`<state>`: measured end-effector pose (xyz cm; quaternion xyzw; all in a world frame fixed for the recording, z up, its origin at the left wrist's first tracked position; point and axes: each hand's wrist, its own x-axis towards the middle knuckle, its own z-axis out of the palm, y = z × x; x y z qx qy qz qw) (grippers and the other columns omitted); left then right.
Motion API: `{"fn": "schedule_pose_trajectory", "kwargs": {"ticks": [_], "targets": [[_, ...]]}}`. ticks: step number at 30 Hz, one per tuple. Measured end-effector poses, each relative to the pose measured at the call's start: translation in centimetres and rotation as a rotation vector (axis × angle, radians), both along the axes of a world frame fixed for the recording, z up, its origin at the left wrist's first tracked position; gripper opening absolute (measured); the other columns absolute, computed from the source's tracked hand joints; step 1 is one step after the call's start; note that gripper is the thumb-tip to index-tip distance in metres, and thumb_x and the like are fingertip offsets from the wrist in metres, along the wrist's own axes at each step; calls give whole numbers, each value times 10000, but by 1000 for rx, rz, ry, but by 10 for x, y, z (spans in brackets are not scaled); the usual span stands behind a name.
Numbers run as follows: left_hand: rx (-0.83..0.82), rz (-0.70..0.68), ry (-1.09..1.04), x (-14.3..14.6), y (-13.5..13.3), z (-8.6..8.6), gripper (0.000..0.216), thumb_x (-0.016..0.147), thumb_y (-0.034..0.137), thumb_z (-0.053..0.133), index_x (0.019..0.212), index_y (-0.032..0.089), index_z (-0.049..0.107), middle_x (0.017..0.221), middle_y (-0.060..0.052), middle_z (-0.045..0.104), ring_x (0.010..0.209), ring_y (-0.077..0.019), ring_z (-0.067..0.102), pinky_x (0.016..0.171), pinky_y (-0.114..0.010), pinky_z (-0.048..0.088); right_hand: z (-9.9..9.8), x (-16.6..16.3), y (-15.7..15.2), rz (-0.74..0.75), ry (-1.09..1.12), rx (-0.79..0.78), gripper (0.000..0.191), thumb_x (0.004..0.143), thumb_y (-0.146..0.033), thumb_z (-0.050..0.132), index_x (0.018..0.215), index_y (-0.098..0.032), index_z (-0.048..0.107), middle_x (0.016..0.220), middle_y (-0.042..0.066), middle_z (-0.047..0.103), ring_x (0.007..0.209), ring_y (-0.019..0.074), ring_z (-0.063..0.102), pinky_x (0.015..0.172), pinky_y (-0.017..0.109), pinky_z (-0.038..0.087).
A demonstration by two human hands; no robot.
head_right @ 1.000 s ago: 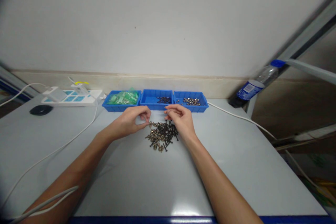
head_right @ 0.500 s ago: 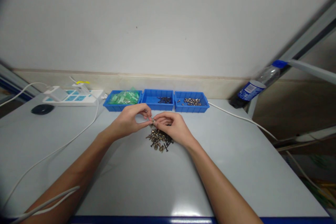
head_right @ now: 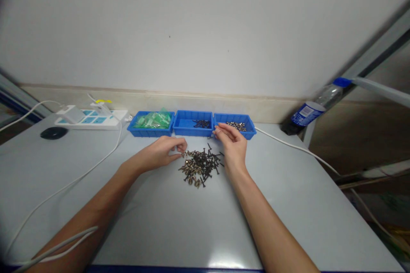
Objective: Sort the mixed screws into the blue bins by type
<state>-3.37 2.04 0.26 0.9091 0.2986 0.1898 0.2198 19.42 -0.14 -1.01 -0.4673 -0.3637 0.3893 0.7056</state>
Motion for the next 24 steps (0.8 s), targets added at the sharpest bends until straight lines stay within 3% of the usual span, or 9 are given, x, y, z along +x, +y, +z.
{"fn": "schedule_pose_trajectory", "kwargs": {"ticks": [8, 15, 20, 24], "targets": [[4, 14, -36, -1, -4, 5, 179, 790, 35, 541, 889, 183, 546, 791, 8, 600, 750, -137, 578, 695, -246, 433, 1, 0, -3, 78, -198, -69, 239, 682, -309, 792, 878, -188, 727, 798, 50, 743, 698, 185, 689, 720, 353, 565], [50, 104, -252, 7, -10, 16, 83, 833, 123, 595, 882, 178, 558, 820, 3, 620, 739, -117, 597, 723, -237, 495, 1, -8, -10, 422, -386, -56, 241, 725, -267, 739, 948, -176, 728, 803, 50, 733, 728, 172, 685, 727, 312, 550], [119, 131, -366, 11, -12, 19, 90, 833, 131, 621, 902, 171, 580, 831, -3, 652, 743, -114, 615, 727, -237, 517, 5, -13, -16, 614, -307, -85, 282, 725, -317, 788, 973, -194, 738, 847, 53, 753, 774, 174, 707, 759, 315, 558], [157, 131, -398, 13, -14, 20, 99, 819, 122, 638, 891, 164, 585, 824, -3, 657, 723, -108, 617, 710, -231, 521, 8, -14, -18, 671, -188, -105, 259, 704, -328, 820, 925, -209, 756, 837, 41, 767, 755, 168, 723, 795, 328, 566]]}}
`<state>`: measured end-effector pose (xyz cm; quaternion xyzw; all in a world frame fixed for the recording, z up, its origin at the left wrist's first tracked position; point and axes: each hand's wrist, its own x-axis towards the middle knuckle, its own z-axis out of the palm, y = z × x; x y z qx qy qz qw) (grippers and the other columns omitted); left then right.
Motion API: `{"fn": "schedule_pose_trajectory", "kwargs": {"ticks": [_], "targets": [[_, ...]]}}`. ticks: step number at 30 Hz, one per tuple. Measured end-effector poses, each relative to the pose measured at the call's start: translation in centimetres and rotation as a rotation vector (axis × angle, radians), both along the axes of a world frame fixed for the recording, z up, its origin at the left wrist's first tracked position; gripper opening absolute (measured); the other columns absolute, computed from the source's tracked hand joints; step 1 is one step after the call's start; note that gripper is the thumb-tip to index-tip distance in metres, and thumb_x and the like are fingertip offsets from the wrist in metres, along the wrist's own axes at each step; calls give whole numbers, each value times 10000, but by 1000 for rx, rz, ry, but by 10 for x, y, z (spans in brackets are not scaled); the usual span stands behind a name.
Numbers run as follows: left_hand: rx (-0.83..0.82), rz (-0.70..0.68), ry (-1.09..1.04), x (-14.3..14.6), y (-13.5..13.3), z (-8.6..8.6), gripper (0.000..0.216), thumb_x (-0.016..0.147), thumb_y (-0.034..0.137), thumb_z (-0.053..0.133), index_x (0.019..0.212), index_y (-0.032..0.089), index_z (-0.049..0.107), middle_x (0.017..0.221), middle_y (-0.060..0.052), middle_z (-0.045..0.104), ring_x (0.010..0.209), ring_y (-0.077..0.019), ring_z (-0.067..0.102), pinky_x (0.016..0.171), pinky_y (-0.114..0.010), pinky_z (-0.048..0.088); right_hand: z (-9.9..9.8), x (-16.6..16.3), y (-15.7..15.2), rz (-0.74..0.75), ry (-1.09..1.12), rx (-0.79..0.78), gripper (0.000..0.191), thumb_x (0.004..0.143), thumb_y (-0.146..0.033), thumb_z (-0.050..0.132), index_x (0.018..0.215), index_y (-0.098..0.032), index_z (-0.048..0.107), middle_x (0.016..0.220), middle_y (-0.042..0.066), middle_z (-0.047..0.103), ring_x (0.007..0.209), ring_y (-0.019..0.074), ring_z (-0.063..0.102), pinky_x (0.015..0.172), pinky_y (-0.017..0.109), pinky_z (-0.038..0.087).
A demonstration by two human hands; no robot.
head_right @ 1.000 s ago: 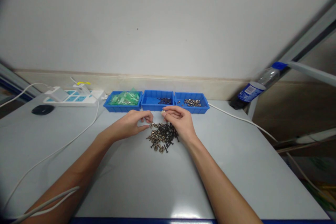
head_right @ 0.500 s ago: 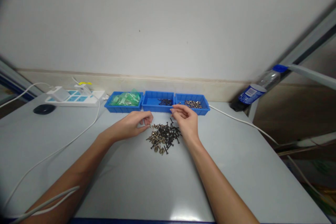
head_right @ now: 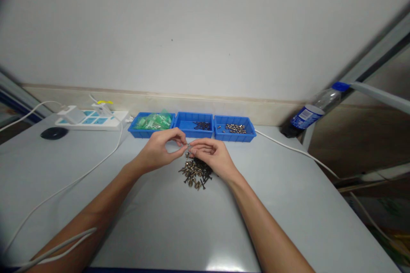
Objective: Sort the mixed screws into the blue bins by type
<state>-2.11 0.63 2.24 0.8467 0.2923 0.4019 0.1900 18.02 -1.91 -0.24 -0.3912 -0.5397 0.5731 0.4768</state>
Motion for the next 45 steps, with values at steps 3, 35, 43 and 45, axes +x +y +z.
{"fn": "schedule_pose_trajectory", "kwargs": {"ticks": [3, 35, 43, 45], "targets": [[9, -5, -15, 1, -1, 1, 91, 817, 127, 649, 880, 158, 591, 819, -4, 654, 712, -104, 617, 695, -225, 523, 0, 1, 1, -7, 23, -15, 236, 701, -327, 826, 898, -210, 768, 810, 40, 771, 745, 174, 728, 796, 333, 566], [60, 178, 273, 21, -5, -34, 99, 899, 125, 510, 901, 181, 592, 842, -41, 635, 806, -178, 618, 768, -294, 481, -14, 37, 14, -517, -1167, 372, 196, 834, -253, 599, 950, -223, 755, 862, 77, 763, 797, 265, 703, 738, 346, 480], [53, 164, 257, 26, -7, -35, 110, 903, 120, 515, 925, 181, 604, 882, -51, 668, 829, -183, 634, 784, -303, 494, -18, 35, 19, -438, -738, 291, 94, 751, -245, 686, 795, -185, 743, 781, 72, 755, 730, 234, 699, 726, 352, 516], [33, 129, 186, 27, -7, -34, 103, 905, 126, 530, 935, 179, 613, 882, -47, 680, 828, -178, 641, 796, -305, 501, -14, 34, 20, -368, -438, 147, 162, 678, -299, 776, 783, -180, 739, 774, 70, 755, 713, 220, 700, 718, 346, 533]]}}
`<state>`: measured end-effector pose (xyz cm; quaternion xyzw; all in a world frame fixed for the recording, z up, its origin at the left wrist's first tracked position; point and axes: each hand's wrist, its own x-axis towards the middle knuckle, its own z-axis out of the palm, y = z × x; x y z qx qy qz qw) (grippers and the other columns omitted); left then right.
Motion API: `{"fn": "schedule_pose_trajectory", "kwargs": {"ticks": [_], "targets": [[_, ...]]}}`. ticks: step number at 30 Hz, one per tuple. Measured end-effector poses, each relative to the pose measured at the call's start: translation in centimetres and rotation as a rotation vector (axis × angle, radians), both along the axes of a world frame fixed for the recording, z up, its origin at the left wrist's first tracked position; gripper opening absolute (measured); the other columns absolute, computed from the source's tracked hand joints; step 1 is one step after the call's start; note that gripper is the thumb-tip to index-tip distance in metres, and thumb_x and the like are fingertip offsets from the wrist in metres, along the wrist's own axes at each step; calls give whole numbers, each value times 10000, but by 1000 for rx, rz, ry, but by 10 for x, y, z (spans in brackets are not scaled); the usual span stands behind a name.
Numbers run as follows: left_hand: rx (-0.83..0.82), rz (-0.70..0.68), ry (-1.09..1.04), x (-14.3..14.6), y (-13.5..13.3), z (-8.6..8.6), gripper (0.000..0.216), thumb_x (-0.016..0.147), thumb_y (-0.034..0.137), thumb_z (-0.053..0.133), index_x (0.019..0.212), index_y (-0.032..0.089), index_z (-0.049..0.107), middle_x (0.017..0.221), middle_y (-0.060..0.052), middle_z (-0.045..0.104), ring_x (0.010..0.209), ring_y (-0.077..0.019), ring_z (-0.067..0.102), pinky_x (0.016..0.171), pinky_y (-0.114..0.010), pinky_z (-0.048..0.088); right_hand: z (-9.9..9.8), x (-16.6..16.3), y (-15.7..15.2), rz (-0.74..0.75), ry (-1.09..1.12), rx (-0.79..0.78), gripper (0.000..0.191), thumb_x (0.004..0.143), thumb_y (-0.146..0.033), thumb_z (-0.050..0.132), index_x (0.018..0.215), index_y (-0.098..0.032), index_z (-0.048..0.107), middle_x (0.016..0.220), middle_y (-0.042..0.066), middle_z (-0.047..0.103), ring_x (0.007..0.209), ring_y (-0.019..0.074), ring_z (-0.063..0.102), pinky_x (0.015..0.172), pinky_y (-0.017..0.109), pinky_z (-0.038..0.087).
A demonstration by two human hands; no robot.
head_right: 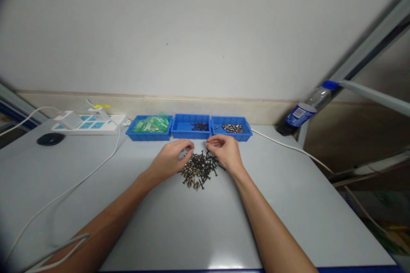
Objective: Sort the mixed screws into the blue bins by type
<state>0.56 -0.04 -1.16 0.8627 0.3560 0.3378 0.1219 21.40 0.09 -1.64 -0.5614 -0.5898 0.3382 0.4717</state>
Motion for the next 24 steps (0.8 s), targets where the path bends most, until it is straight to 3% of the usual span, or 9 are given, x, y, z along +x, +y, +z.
{"fn": "schedule_pose_trajectory", "kwargs": {"ticks": [3, 9, 12, 18, 21, 24], "targets": [[-22, -46, -143, 4, -1, 5, 95, 909, 160, 576, 982, 176, 635, 908, -41, 709, 815, -163, 654, 808, -302, 513, 7, -2, -1, 122, 332, -132, 273, 574, -333, 872, 762, -191, 734, 758, 46, 751, 689, 182, 690, 711, 319, 535], [-7, -45, -226, 8, -5, 15, 129, 917, 185, 579, 1019, 178, 657, 937, -50, 728, 812, -165, 666, 805, -312, 532, 14, -3, -5, 178, 443, -141, 248, 585, -328, 884, 729, -202, 726, 719, 16, 732, 653, 149, 663, 701, 307, 535], [-27, -68, -133, 2, -2, 16, 127, 902, 169, 576, 993, 179, 663, 927, -47, 725, 830, -170, 663, 812, -314, 522, 14, -2, -2, 97, 500, -113, 263, 583, -344, 890, 723, -193, 726, 711, 28, 736, 656, 162, 672, 709, 319, 551], [-89, -19, -24, -13, 11, 16, 109, 887, 174, 571, 857, 172, 675, 830, -27, 701, 741, -146, 611, 743, -290, 487, 16, 0, 5, -284, 755, 52, 282, 568, -316, 896, 760, -196, 728, 835, 52, 757, 836, 209, 718, 862, 361, 571], [-88, -38, -1, -12, 11, 13, 115, 888, 182, 568, 880, 174, 683, 846, -32, 705, 765, -151, 617, 754, -293, 486, 19, 0, 4, -319, 748, 104, 272, 594, -298, 875, 795, -192, 726, 889, 65, 761, 914, 232, 719, 903, 384, 562], [-71, -71, 15, -9, 9, 8, 125, 904, 185, 556, 923, 174, 679, 878, -42, 712, 809, -163, 633, 805, -315, 496, 21, 2, 2, -296, 639, 136, 251, 636, -326, 840, 815, -196, 720, 854, 61, 756, 852, 233, 719, 833, 392, 573]]}}
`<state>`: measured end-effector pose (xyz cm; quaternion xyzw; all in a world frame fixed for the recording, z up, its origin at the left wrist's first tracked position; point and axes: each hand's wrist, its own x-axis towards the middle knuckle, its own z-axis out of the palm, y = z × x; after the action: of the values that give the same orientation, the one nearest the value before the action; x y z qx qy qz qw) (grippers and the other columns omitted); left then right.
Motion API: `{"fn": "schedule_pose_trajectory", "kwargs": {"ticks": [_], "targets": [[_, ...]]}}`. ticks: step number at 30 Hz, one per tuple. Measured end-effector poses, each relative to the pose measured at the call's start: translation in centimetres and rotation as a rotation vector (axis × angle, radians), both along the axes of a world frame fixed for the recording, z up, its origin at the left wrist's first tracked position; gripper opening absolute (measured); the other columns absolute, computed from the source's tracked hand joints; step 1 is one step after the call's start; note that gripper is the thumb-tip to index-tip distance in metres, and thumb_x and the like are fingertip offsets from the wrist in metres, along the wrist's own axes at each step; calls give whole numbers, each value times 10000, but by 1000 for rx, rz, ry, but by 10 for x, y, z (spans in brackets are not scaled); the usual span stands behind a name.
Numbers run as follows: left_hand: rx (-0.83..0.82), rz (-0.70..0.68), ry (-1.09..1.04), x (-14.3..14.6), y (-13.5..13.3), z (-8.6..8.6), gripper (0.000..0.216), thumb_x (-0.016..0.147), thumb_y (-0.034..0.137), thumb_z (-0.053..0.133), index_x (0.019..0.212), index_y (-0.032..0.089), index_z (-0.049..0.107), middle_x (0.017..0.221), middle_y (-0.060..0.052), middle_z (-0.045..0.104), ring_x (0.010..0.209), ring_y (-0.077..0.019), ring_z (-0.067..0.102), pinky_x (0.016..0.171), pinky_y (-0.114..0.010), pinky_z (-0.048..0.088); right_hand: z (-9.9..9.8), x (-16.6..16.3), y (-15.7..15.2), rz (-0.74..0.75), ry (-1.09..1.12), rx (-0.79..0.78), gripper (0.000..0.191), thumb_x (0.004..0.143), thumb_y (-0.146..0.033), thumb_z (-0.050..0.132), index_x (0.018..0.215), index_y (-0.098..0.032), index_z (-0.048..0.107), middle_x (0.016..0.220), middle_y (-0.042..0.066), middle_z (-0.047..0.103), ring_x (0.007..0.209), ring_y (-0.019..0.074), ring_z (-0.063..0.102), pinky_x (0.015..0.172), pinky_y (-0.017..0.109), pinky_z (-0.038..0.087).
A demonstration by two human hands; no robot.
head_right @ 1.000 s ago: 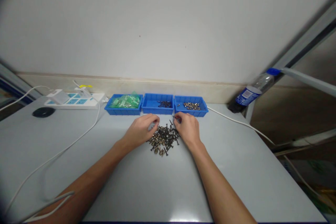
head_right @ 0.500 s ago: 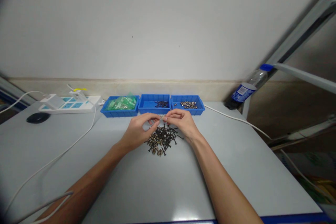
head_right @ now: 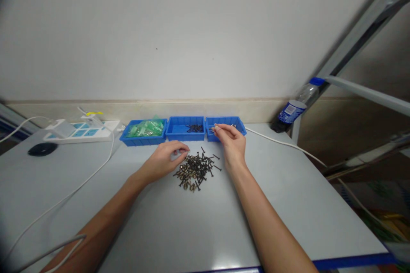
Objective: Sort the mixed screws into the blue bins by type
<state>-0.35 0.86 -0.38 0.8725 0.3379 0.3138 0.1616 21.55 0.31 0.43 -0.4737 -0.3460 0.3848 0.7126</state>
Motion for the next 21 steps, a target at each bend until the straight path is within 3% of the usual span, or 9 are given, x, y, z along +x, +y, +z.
{"fn": "schedule_pose_trajectory", "kwargs": {"ticks": [4, 7, 10, 15, 18, 21], "targets": [[17, -22, 23, 2, -1, -6, 131, 916, 187, 553, 969, 177, 674, 942, -59, 721, 885, -190, 648, 858, -352, 506, -2, 3, -4, 126, -447, -43, 180, 693, -321, 770, 802, -189, 716, 715, 50, 722, 660, 205, 673, 667, 354, 543], [24, -22, 42, 2, 0, -8, 138, 921, 184, 548, 977, 177, 673, 972, -70, 719, 913, -200, 649, 874, -367, 509, -6, 1, -7, 224, -889, -72, 51, 701, -221, 712, 742, -192, 710, 710, 47, 721, 670, 202, 662, 661, 327, 507], [25, 2, 44, 2, 0, -10, 142, 919, 170, 541, 976, 177, 672, 980, -69, 719, 918, -202, 649, 891, -380, 509, -12, -3, -10, 256, -1091, -106, 66, 694, -155, 672, 736, -194, 706, 727, 39, 726, 694, 199, 662, 679, 315, 490], [43, 47, -13, 3, -2, -11, 151, 905, 154, 562, 1007, 185, 668, 986, -60, 729, 946, -210, 661, 915, -387, 510, -14, -4, -9, 263, -1030, -101, 120, 688, -110, 629, 731, -193, 704, 703, 34, 722, 675, 190, 670, 672, 303, 503], [-4, 60, -100, 6, -4, -7, 188, 889, 156, 600, 1058, 184, 675, 956, -50, 736, 880, -184, 679, 876, -354, 535, -10, -3, -9, 426, -770, -78, 134, 688, -128, 656, 801, -181, 704, 729, 38, 733, 683, 185, 686, 685, 308, 535], [-170, 5, -214, 9, -4, 0, 188, 879, 175, 630, 1054, 165, 697, 895, -46, 750, 786, -156, 694, 779, -298, 568, -4, -4, -11, 591, -549, -50, 141, 697, -215, 739, 825, -176, 693, 731, 35, 731, 689, 177, 694, 697, 312, 556]]}}
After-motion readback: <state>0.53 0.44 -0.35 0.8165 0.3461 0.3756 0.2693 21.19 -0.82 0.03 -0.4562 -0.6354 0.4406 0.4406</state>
